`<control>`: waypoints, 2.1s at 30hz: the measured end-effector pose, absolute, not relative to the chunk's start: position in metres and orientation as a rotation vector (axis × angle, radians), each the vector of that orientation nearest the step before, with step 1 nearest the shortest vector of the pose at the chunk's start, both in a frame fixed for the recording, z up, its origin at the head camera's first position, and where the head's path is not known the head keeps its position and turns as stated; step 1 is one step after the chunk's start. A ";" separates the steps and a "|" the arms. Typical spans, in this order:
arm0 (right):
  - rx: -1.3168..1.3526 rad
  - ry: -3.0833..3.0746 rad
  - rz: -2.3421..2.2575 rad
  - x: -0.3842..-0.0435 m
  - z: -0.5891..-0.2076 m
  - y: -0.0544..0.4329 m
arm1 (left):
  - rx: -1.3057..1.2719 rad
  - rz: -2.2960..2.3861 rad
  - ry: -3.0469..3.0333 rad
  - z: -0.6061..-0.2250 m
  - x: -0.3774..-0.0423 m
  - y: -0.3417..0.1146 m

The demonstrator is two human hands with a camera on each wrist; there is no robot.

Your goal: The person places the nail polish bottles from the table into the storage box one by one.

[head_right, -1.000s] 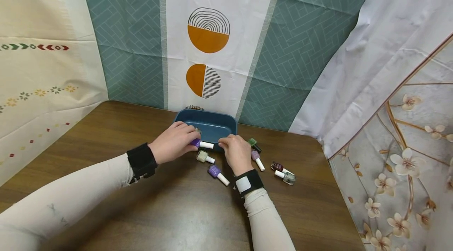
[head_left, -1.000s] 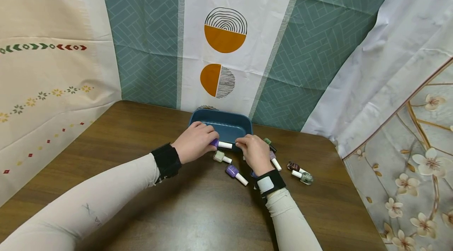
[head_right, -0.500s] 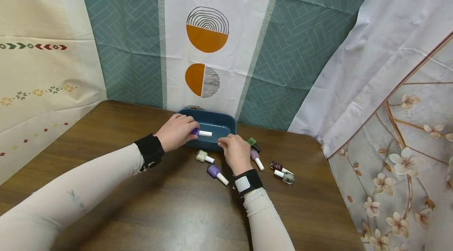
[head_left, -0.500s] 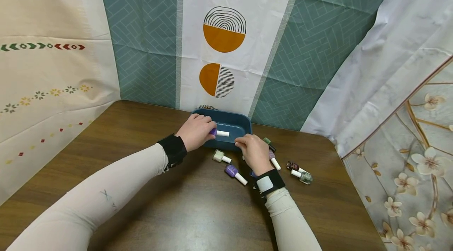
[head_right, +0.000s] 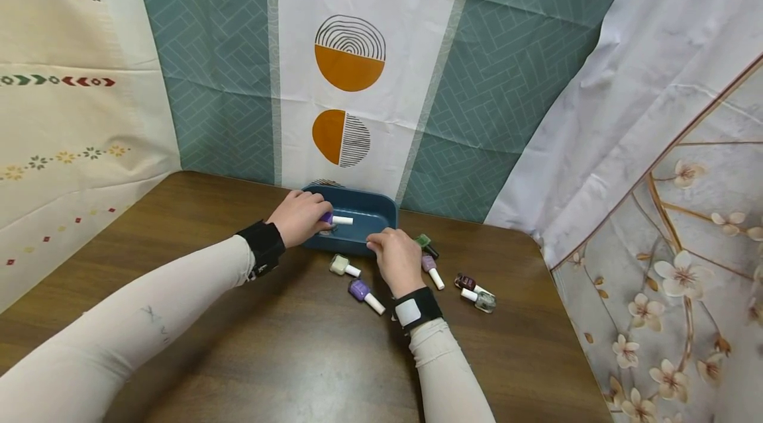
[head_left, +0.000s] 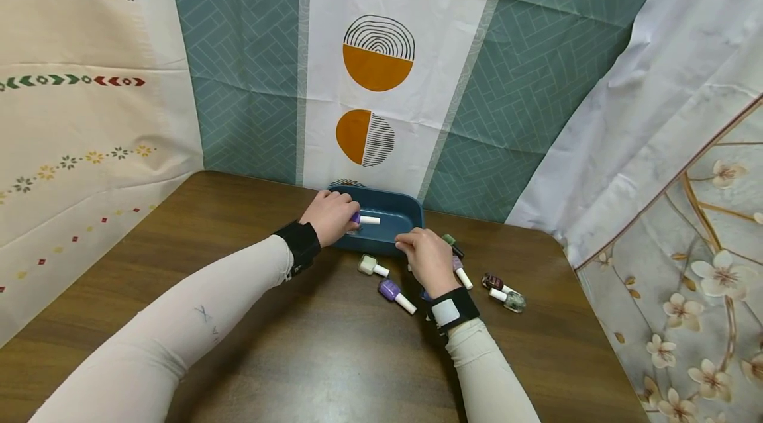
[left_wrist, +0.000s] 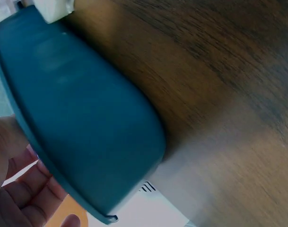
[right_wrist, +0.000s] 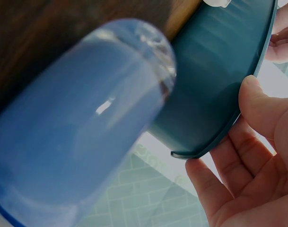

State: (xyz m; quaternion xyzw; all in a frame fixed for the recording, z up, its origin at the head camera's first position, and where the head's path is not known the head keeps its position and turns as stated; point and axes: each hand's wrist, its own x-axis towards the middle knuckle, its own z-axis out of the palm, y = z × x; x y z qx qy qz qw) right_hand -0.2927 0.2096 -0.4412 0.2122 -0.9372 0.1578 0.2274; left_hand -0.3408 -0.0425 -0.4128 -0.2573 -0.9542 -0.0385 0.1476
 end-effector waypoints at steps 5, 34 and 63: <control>0.581 -2.578 0.435 -0.293 -0.443 0.210 | -0.704 -0.109 -2.805 -0.415 -0.346 -0.041; 0.578 -2.586 0.429 -0.293 -0.442 0.210 | -0.583 -0.060 -2.960 -0.418 -0.369 -0.041; 0.578 -2.576 0.440 -0.292 -0.441 0.209 | -0.526 -0.039 -2.982 -0.424 -0.379 -0.046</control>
